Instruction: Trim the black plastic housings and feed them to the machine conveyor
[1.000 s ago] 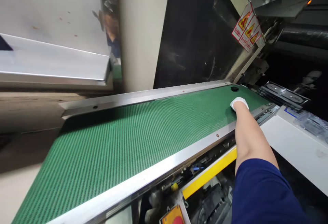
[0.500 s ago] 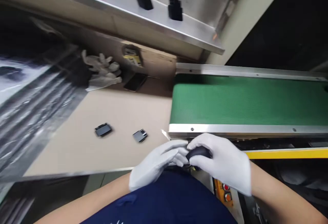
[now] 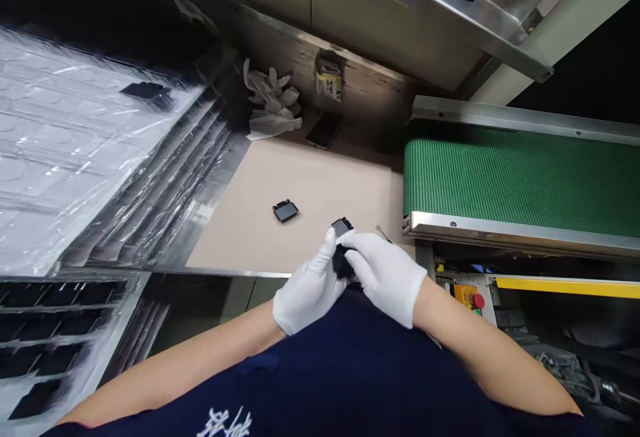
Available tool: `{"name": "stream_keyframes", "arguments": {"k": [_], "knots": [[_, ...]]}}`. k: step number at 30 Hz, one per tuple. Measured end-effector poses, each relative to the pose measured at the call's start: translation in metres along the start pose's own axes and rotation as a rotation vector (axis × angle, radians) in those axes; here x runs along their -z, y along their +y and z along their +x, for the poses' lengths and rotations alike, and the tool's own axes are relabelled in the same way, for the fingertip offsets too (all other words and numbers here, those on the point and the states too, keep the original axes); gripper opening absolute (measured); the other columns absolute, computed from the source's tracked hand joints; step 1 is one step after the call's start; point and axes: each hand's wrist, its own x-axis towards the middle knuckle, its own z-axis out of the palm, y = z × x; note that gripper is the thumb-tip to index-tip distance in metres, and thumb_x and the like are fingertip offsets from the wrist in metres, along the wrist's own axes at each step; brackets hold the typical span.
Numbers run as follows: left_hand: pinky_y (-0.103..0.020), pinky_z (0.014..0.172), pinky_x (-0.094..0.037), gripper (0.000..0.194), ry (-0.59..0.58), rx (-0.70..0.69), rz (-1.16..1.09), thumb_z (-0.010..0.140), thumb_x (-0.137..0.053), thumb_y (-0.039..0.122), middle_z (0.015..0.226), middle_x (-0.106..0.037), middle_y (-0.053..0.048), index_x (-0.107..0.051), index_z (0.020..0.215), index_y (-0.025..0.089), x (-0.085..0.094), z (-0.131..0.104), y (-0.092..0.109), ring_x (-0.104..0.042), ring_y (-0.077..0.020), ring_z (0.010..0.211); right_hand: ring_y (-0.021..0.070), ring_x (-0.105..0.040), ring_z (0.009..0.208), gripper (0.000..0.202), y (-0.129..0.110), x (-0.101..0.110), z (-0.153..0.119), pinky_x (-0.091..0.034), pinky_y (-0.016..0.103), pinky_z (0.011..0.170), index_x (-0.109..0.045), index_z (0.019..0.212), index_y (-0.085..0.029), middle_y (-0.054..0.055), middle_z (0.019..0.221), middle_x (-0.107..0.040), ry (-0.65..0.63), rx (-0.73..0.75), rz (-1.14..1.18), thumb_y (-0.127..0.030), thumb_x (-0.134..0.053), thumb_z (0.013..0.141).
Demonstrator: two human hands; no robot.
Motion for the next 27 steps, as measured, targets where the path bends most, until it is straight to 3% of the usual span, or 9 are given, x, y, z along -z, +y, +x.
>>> {"name": "stream_keyframes", "arguments": {"k": [2,4,7,10,12,21,27], "knots": [[-0.03,0.09,-0.053,0.044,0.016,-0.02,-0.055,0.096,-0.054,0.05,0.121,-0.068,-0.005,-0.058,0.131,0.025,0.005,-0.008,0.006,-0.066,-0.021,0.107,0.0182,-0.062,0.116,0.029,0.001,0.003,-0.011,-0.049,0.036,0.104,-0.064,0.117,-0.024,0.005,0.122,-0.068,0.138,0.054,0.072,-0.021,-0.041,0.099],[-0.031,0.091,-0.053,0.05,0.017,0.011,-0.077,0.085,-0.073,0.034,0.124,-0.067,-0.008,-0.057,0.132,0.024,0.01,-0.015,0.011,-0.067,-0.0207,0.103,0.0177,-0.063,0.115,0.027,0.004,0.007,-0.021,-0.05,0.035,0.103,-0.064,0.119,-0.029,0.003,0.122,-0.068,0.279,0.027,0.103,-0.024,-0.048,0.099],[-0.032,0.084,-0.057,0.053,-0.073,0.089,-0.083,0.079,-0.079,0.019,0.114,-0.07,-0.01,-0.06,0.129,0.021,0.017,-0.021,0.019,-0.07,-0.021,0.093,0.0192,-0.066,0.109,0.022,0.004,0.013,-0.032,-0.054,0.036,0.097,-0.068,0.114,-0.031,0.002,0.118,-0.07,0.383,-0.054,0.144,-0.029,-0.055,0.096],[-0.035,0.08,-0.059,0.048,-0.231,0.131,-0.07,0.081,-0.077,0.018,0.109,-0.07,-0.01,-0.063,0.127,0.022,0.02,-0.023,0.026,-0.071,-0.0235,0.092,0.0206,-0.068,0.104,0.019,0.0,0.018,-0.032,-0.056,0.038,0.092,-0.07,0.109,-0.03,0.001,0.112,-0.072,0.342,-0.133,0.222,-0.03,-0.058,0.094],[-0.035,0.08,-0.06,0.047,-0.275,0.166,-0.05,0.082,-0.076,0.016,0.106,-0.07,-0.009,-0.064,0.127,0.023,0.02,-0.021,0.029,-0.072,-0.0239,0.093,0.0213,-0.069,0.103,0.018,-0.003,0.021,-0.029,-0.057,0.038,0.09,-0.071,0.106,-0.03,0.001,0.108,-0.073,0.284,-0.178,0.29,-0.029,-0.059,0.092],[-0.033,0.079,-0.06,0.031,-0.333,0.221,0.018,0.081,-0.072,0.008,0.095,-0.074,-0.011,-0.067,0.111,0.011,0.017,-0.014,0.036,-0.072,-0.0204,0.085,0.0198,-0.07,0.099,0.015,-0.013,0.029,-0.014,-0.058,0.035,0.088,-0.074,0.097,-0.03,-0.001,0.103,-0.075,0.1,-0.252,0.313,-0.039,-0.066,0.088],[-0.036,0.08,-0.06,0.031,-0.329,0.23,0.021,0.081,-0.072,0.009,0.098,-0.073,-0.012,-0.068,0.112,0.011,0.018,-0.015,0.034,-0.072,-0.023,0.086,0.0196,-0.071,0.092,0.016,-0.012,0.03,-0.011,-0.058,0.034,0.081,-0.073,0.097,-0.029,-0.002,0.099,-0.075,0.101,-0.267,0.264,-0.033,-0.06,0.087]]}}
